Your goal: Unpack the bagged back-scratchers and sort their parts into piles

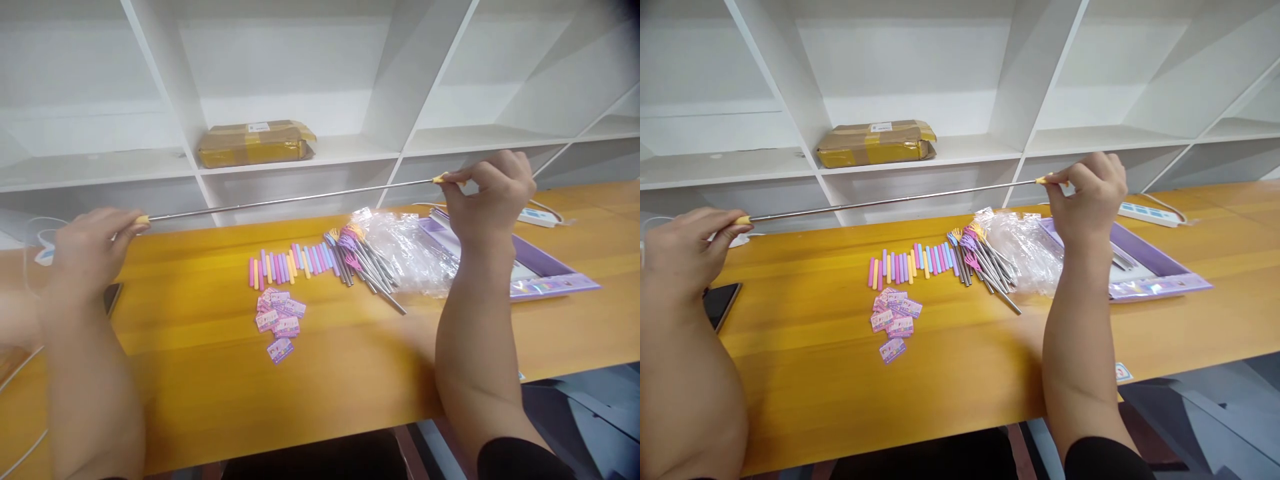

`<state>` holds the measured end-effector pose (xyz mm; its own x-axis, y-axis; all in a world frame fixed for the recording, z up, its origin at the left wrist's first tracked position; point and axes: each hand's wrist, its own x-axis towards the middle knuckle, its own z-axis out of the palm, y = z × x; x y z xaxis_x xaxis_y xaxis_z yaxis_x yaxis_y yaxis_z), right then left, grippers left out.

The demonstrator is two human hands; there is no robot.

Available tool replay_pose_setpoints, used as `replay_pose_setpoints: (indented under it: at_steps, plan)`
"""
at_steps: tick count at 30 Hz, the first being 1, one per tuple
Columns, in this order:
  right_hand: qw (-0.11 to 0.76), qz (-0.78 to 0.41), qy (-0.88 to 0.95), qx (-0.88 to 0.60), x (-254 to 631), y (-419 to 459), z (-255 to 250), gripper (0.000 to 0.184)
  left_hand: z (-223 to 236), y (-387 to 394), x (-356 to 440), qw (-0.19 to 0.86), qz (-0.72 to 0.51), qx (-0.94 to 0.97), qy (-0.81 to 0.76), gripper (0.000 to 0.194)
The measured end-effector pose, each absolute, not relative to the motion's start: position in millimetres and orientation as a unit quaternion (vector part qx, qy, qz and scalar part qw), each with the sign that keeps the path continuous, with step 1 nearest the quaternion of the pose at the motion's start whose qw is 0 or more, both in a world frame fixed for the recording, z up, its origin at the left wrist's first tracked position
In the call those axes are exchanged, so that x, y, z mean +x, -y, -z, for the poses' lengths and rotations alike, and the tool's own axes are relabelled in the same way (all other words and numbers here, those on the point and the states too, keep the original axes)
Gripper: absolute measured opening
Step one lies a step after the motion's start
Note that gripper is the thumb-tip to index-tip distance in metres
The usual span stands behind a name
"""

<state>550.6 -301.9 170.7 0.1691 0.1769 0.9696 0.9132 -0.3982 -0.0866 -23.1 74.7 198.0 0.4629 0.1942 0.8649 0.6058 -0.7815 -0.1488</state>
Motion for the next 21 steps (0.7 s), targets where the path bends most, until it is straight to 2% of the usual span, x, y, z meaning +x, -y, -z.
replay_pose_setpoints:
  at_steps: [5, 9, 17, 21]
  plan:
    - [0.332, 0.505, 0.370, -0.705, 541.9, 300.3, -171.2, 0.024, -207.8, -41.9, -23.7, 0.183, 0.353, -0.854, 0.335, 0.049]
    - [0.324, 0.474, 0.370, -0.731, 531.3, 302.3, -175.4, 0.023, -208.5, -41.4, -25.1, 0.188, 0.360, -0.841, 0.356, 0.049]
    - [0.383, 0.414, 0.430, -0.705, 520.6, 307.2, -181.4, 0.015, -209.3, -43.3, -26.7, 0.207, 0.381, -0.838, 0.331, 0.049]
    - [0.386, 0.402, 0.437, -0.706, 520.8, 308.9, -181.6, 0.019, -213.7, -37.6, -26.2, 0.210, 0.382, -0.840, 0.324, 0.045]
